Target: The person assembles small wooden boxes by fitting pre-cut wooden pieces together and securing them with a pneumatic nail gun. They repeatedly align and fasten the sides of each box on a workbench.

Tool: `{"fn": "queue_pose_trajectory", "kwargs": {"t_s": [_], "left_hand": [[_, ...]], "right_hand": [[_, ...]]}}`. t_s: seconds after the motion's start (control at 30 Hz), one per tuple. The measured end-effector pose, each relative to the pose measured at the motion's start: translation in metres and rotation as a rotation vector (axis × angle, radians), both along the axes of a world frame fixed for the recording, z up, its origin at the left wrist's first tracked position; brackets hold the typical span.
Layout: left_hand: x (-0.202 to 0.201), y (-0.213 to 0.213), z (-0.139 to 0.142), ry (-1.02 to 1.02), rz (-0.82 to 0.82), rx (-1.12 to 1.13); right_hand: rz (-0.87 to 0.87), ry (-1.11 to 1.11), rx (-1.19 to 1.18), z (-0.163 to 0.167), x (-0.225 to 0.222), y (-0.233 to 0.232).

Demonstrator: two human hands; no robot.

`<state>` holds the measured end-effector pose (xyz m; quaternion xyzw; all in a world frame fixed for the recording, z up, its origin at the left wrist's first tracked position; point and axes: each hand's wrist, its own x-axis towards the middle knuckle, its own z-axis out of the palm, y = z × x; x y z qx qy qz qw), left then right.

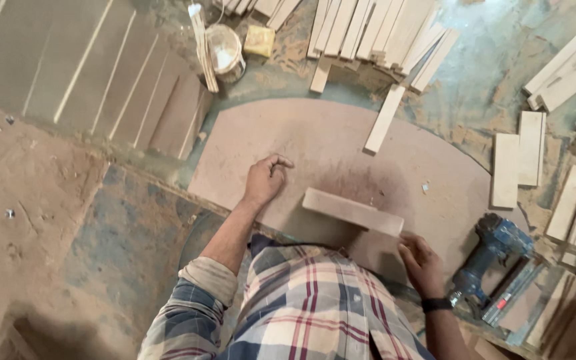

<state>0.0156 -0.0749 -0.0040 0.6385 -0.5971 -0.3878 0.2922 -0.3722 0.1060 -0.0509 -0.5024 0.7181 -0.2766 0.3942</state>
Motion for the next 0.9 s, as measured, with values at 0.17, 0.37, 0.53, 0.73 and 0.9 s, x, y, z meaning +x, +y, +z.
{"fn": "queue_pose_trajectory", "kwargs": {"t_s": [0.17, 0.37, 0.53, 0.73, 0.9], "left_hand": [[-0.004, -0.112, -0.004, -0.289, -0.124, -0.176], [-0.009, -0.31, 0.021, -0.681, -0.047, -0.421], [-0.002, -0.391, 0.043, -0.703, -0.066, 0.044], [-0.012, -0.397, 0.03, -0.905, -0.186, -0.287], [-0.001, -0.393, 0.035, -0.458, -0.032, -0.17]], "right_hand": [[-0.081, 0.142, 0.081, -0.013, 0.003, -0.007], [-0.122, 0.288, 0.361, -0.031, 0.065, 0.007], [-0.484, 0.102, 0.481, -0.031, 0.117, 0.052], [-0.502, 0.202, 0.378, 0.003, 0.156, 0.108], [-0.393, 0.25, 0.346, 0.019, 0.125, 0.09]]}}
